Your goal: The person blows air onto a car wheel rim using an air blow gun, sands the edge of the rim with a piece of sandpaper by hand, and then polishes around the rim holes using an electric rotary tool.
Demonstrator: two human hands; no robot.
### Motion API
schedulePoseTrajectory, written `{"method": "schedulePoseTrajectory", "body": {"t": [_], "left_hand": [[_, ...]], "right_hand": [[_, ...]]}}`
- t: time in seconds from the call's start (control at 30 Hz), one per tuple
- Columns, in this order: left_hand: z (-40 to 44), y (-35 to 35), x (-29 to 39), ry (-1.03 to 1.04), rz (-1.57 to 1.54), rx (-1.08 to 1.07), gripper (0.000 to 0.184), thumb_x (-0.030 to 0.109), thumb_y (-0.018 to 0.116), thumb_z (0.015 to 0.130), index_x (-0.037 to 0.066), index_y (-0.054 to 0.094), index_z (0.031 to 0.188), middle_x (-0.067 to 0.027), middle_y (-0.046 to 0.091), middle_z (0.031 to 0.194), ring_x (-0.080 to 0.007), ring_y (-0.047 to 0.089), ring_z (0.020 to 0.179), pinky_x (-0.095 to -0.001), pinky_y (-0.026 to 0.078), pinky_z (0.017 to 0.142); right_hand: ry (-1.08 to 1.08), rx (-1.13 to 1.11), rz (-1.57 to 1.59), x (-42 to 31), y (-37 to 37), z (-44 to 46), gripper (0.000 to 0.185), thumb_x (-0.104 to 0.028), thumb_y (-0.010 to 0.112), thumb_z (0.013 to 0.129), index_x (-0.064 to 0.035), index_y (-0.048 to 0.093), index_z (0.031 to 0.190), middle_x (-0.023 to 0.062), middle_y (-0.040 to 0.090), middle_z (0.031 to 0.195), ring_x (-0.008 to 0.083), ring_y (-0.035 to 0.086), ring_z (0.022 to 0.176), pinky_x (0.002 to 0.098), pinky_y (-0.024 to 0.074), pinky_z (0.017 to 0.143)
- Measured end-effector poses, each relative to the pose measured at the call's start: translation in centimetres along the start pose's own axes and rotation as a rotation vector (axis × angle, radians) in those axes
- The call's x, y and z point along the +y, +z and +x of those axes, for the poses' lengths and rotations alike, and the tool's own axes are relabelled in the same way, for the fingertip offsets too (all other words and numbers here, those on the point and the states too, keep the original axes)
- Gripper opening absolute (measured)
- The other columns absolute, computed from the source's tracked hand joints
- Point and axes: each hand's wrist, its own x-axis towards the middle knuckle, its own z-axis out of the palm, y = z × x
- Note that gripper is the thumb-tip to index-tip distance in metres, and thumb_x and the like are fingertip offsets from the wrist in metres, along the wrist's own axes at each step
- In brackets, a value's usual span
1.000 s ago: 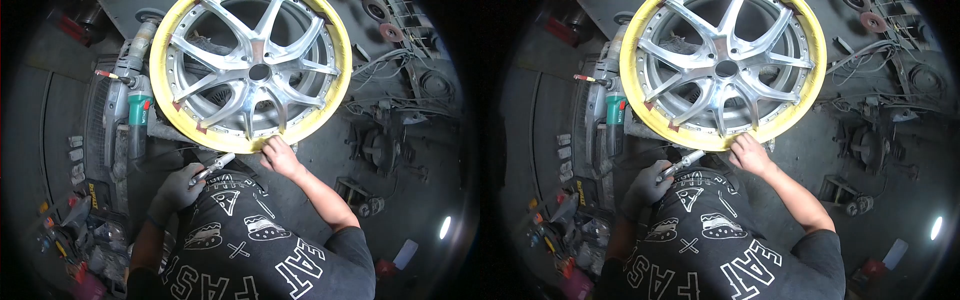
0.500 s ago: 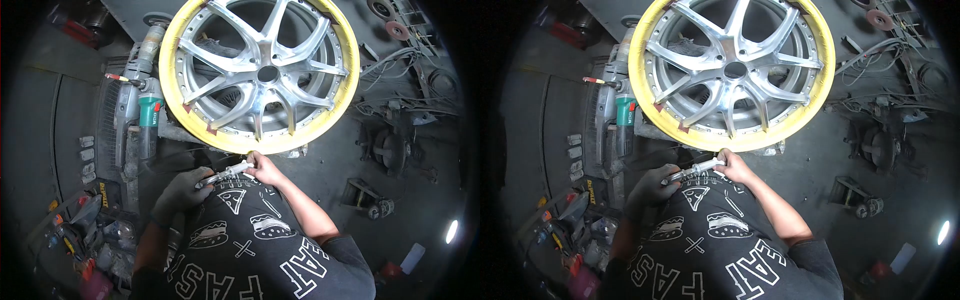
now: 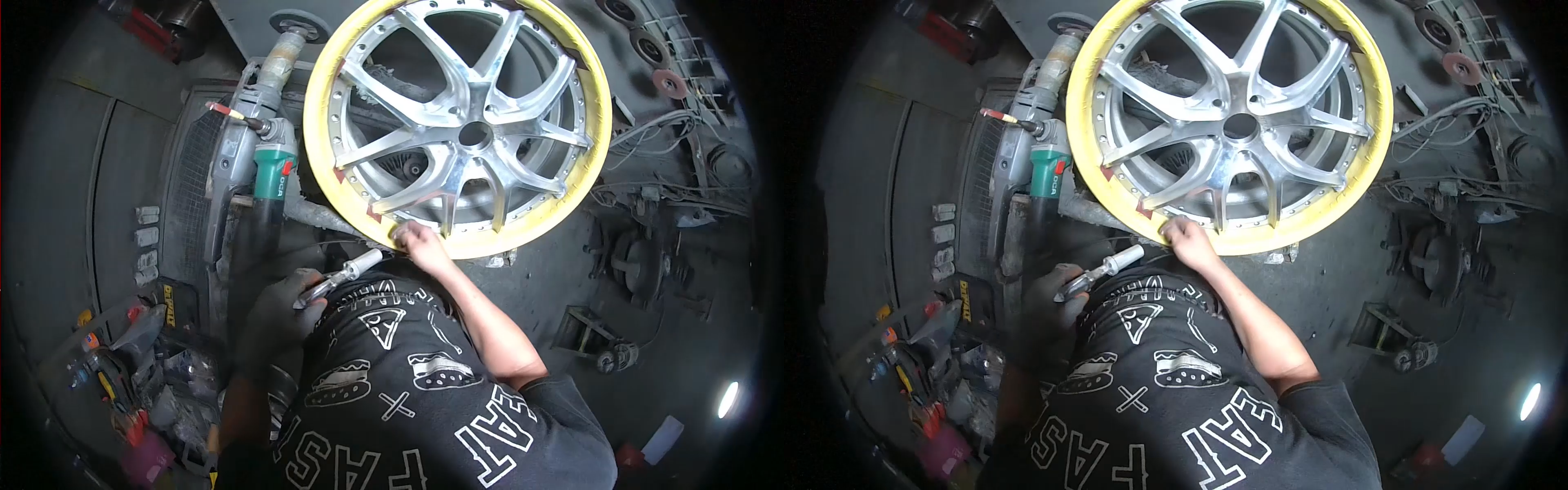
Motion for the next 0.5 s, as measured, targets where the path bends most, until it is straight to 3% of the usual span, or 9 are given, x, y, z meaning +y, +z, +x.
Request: {"method": "schedulePoseTrajectory", "body": {"t": [0.07, 0.13, 0.2, 0.33, 0.4, 0.5], "left_hand": [[-0.2, -1.1, -0.1, -0.007, -0.026, -0.007, 0.028, 0.007, 0.066, 0.078, 0.0, 0.06, 0.105, -0.0188, 0.064, 0.091, -0.0334, 0.066, 0.083, -0.0373, 0.05, 0.072], [-0.4, -1.7, -0.5, -0.006, -0.05, -0.015, 0.028, 0.006, 0.065, 0.078, -0.001, 0.059, 0.105, -0.0185, 0.064, 0.088, -0.0304, 0.066, 0.081, -0.0346, 0.049, 0.071], [-0.4, -1.8, -1.0, 0.021, 0.017, -0.032, 0.027, 0.005, 0.065, 0.079, -0.001, 0.059, 0.105, -0.019, 0.064, 0.087, -0.0306, 0.066, 0.08, -0.0348, 0.049, 0.071], [-0.4, -2.2, -1.6, -0.006, -0.028, -0.047, 0.024, 0.005, 0.065, 0.081, -0.001, 0.058, 0.104, -0.0191, 0.064, 0.086, -0.0301, 0.066, 0.079, -0.0344, 0.049, 0.07], [-0.3, -2.3, -2.2, -0.094, -0.054, -0.09, 0.028, 0.011, 0.066, 0.081, 0.004, 0.059, 0.107, -0.0191, 0.066, 0.096, -0.0371, 0.065, 0.089, -0.0399, 0.052, 0.075], [-0.1, -2.5, -3.7, -0.042, -0.049, -0.091, 0.031, 0.012, 0.066, 0.082, 0.002, 0.058, 0.11, -0.0197, 0.067, 0.097, -0.0367, 0.065, 0.09, -0.0398, 0.052, 0.076]], "right_hand": [[0.081, 0.128, -0.457, -4.9, -0.7, -0.8, 0.03, -0.031, 0.062, 0.087, -0.0014, 0.065, 0.086, 0.0162, 0.066, 0.082, 0.0343, 0.065, 0.073, 0.0409, 0.0508, 0.068], [-0.414, 0.229, -0.631, -4.0, 0.5, -0.7, 0.029, -0.033, 0.067, 0.084, -0.0045, 0.064, 0.084, 0.0153, 0.064, 0.079, 0.0368, 0.063, 0.066, 0.0439, 0.0508, 0.061], [-0.585, 0.309, -0.819, -4.1, 2.0, -1.0, 0.025, -0.027, 0.069, 0.081, -0.0103, 0.068, 0.099, 0.0105, 0.061, 0.075, 0.0289, 0.064, 0.06, 0.0393, 0.0525, 0.057], [-0.53, 0.354, -0.894, -3.9, 3.4, -0.1, 0.025, -0.023, 0.069, 0.082, -0.0126, 0.069, 0.104, 0.01, 0.058, 0.073, 0.0294, 0.063, 0.06, 0.04, 0.0523, 0.055], [-0.522, 0.381, -0.886, -3.9, 3.6, 0.1, 0.023, -0.023, 0.07, 0.082, -0.0141, 0.069, 0.103, 0.01, 0.057, 0.074, 0.0296, 0.063, 0.059, 0.0404, 0.0517, 0.053], [-0.467, 0.285, -0.973, -4.3, 3.3, 0.4, 0.026, -0.016, 0.065, 0.079, -0.0094, 0.067, 0.104, 0.0118, 0.058, 0.08, 0.0293, 0.064, 0.066, 0.0412, 0.0523, 0.057]]}}
